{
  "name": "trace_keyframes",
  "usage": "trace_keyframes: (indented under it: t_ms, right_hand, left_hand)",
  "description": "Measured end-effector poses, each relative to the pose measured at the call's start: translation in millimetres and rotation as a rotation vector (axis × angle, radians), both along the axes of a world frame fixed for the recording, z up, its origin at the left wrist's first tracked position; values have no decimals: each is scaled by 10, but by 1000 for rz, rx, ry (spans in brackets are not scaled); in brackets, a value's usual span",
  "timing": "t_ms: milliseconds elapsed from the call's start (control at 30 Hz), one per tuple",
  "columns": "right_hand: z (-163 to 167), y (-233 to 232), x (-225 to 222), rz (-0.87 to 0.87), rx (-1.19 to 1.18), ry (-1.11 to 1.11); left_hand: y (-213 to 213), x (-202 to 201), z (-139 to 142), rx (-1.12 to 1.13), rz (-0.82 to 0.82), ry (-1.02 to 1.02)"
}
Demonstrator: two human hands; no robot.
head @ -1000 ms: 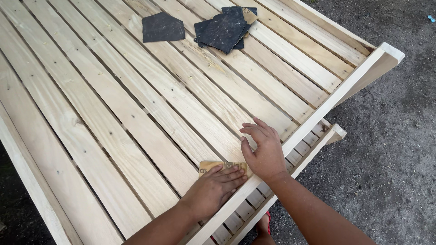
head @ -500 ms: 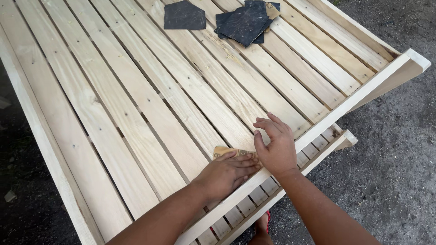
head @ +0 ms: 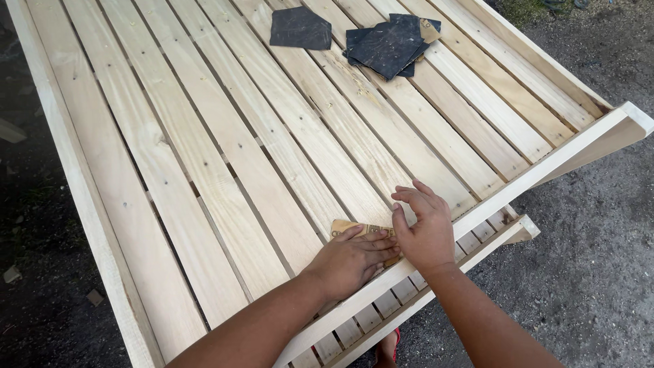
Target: The person sands the slatted wooden surface and frame rails of a furniture piece using a sheet of sandpaper held by hand, working across different planks and edges. They occasionally reposition the sandpaper and steady the frame with the other hand while smoothing the wood.
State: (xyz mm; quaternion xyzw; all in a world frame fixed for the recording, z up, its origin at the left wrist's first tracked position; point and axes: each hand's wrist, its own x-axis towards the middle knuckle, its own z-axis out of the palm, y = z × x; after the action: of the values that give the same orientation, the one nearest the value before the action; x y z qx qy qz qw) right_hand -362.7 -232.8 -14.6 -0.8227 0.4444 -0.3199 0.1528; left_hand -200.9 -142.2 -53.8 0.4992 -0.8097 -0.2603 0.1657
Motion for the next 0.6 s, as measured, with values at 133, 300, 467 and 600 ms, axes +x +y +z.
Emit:
trace_keyframes:
  t_ms: [133,300,467,600]
  right_hand:
    - [35,-8,13,-9,21,6]
    - [66,-25,11,-15,48,9]
    - [25,-38,-8,-4,49,25]
    - [17,-37,-8,-24,45,21]
  left_hand:
    - [723,538,248,176,69,-32]
    - [531,576,114,103,49,0]
    - [-440,1407,87,106,470,-184]
    - [-791,1710,127,-7,720,-177]
